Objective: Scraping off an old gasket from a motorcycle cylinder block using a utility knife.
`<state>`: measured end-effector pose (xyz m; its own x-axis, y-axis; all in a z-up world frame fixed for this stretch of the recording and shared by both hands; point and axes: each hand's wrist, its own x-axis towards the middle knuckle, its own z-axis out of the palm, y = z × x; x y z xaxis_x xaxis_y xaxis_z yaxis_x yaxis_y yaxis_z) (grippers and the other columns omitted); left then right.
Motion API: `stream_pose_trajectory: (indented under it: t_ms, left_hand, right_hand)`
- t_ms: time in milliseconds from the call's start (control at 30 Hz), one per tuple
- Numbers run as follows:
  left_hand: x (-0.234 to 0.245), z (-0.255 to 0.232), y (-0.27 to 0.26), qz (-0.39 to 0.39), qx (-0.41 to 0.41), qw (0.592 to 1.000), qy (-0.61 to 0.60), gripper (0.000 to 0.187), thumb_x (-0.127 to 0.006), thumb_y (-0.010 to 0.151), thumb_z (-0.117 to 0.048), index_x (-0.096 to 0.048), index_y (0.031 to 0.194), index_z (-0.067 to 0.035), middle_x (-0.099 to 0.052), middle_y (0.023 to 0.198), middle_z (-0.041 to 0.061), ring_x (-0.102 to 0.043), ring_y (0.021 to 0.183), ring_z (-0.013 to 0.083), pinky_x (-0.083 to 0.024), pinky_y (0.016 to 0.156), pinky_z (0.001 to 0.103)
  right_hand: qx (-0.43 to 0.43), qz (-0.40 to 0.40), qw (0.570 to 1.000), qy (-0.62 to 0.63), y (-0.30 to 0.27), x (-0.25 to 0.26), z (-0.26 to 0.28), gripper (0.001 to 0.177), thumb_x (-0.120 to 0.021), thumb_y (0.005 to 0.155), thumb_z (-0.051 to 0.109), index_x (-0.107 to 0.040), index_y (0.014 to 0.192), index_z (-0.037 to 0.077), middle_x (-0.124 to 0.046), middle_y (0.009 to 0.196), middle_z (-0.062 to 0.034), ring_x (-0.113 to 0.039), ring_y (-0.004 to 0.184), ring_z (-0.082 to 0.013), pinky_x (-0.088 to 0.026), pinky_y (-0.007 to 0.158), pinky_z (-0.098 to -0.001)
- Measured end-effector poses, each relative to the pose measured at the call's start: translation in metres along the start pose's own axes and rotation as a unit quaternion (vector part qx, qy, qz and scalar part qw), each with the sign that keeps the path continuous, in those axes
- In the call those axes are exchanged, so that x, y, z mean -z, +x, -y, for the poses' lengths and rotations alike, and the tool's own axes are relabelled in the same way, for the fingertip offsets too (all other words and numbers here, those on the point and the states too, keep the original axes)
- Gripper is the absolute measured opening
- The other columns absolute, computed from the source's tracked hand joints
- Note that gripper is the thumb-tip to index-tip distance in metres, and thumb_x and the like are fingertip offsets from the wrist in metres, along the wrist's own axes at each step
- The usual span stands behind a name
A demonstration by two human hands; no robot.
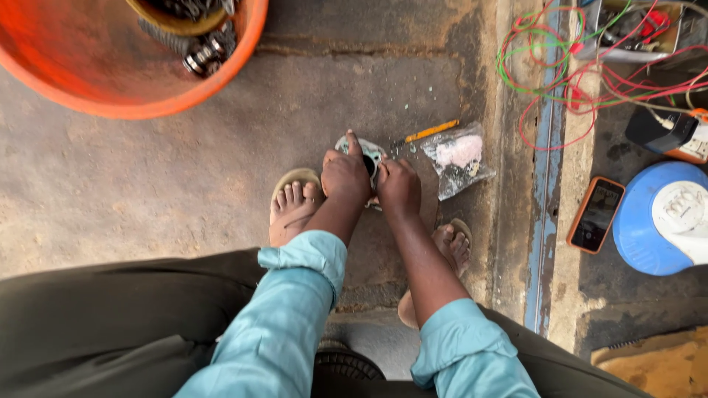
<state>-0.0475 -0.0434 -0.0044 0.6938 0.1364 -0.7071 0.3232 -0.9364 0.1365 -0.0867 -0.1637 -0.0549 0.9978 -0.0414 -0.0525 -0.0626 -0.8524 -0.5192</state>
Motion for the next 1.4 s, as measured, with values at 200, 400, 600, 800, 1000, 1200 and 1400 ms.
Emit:
stream_pose_trajectory:
  t_ms: [200, 400, 600, 800, 1000, 1200, 1400]
  left_hand:
    - [0.001, 0.0, -0.003, 0.0, 0.004, 1.0, -0.007, 0.131, -0.09, 0.075, -0.042, 0.001, 0.167, -0.022, -0.048, 0.131, 0.041, -0.068, 0.108, 0.0427, -0.064, 0.07, 0.045]
    - [0.002, 0.001, -0.007, -0.025, -0.015, 0.999, 0.014, 0.137, -0.092, 0.071, -0.049, -0.001, 0.167, -0.014, -0.052, 0.125, 0.041, -0.068, 0.107, 0.0402, -0.063, 0.072, 0.043]
    - [-0.004, 0.002, -0.002, -0.029, -0.014, 0.999, 0.001, 0.126, -0.088, 0.077, -0.046, -0.004, 0.166, -0.014, -0.051, 0.123, 0.042, -0.07, 0.102, 0.041, -0.064, 0.069, 0.041]
    - [-0.008, 0.003, 0.002, -0.034, -0.022, 0.999, 0.028, 0.129, -0.088, 0.077, -0.045, -0.002, 0.167, -0.012, -0.052, 0.122, 0.042, -0.07, 0.102, 0.0419, -0.063, 0.07, 0.04]
    - [0.011, -0.001, -0.013, -0.011, -0.011, 1.0, 0.025, 0.135, -0.091, 0.072, -0.048, 0.001, 0.165, -0.015, -0.051, 0.124, 0.041, -0.068, 0.105, 0.0403, -0.065, 0.068, 0.039]
    - [0.0, 0.002, -0.004, -0.028, -0.022, 0.999, 0.03, 0.132, -0.088, 0.075, -0.047, -0.001, 0.167, -0.012, -0.053, 0.122, 0.041, -0.071, 0.1, 0.0388, -0.064, 0.066, 0.04]
    - [-0.016, 0.002, 0.009, -0.04, -0.018, 0.999, 0.03, 0.132, -0.089, 0.075, -0.05, 0.0, 0.166, -0.014, -0.052, 0.121, 0.042, -0.069, 0.102, 0.0414, -0.065, 0.066, 0.042]
  right_hand:
    - [0.002, -0.02, 1.0, 0.015, -0.004, 0.001, 0.001, 0.017, -0.069, 0.095, 0.013, -0.077, 0.103, 0.001, -0.068, 0.09, -0.0218, -0.067, 0.083, -0.0409, -0.053, 0.072, -0.0504]
    - [0.027, -0.057, 0.996, 0.059, -0.003, -0.002, -0.003, 0.019, -0.07, 0.094, 0.012, -0.077, 0.107, 0.0, -0.069, 0.09, -0.0228, -0.067, 0.084, -0.0418, -0.053, 0.074, -0.0495]
    - [0.0, -0.057, 0.995, 0.078, 0.0, -0.006, -0.001, 0.02, -0.071, 0.095, 0.014, -0.077, 0.108, 0.001, -0.07, 0.09, -0.0211, -0.069, 0.084, -0.039, -0.055, 0.074, -0.0472]
    - [-0.003, -0.041, 0.997, 0.059, -0.001, -0.009, -0.007, 0.021, -0.07, 0.095, 0.016, -0.077, 0.109, 0.002, -0.07, 0.092, -0.0196, -0.071, 0.082, -0.0366, -0.055, 0.071, -0.0461]
    - [-0.001, -0.033, 0.999, 0.028, 0.001, -0.007, -0.006, 0.017, -0.071, 0.097, 0.017, -0.078, 0.103, 0.003, -0.07, 0.092, -0.0193, -0.07, 0.083, -0.0389, -0.054, 0.071, -0.048]
    - [0.034, -0.067, 0.996, 0.045, 0.009, -0.006, 0.0, 0.019, -0.072, 0.093, 0.013, -0.077, 0.108, 0.003, -0.07, 0.091, -0.0195, -0.069, 0.084, -0.0402, -0.055, 0.073, -0.0486]
    - [0.014, -0.048, 0.998, 0.03, 0.006, -0.008, -0.002, 0.012, -0.071, 0.095, 0.011, -0.076, 0.1, 0.002, -0.07, 0.092, -0.0201, -0.069, 0.087, -0.0405, -0.054, 0.076, -0.0496]
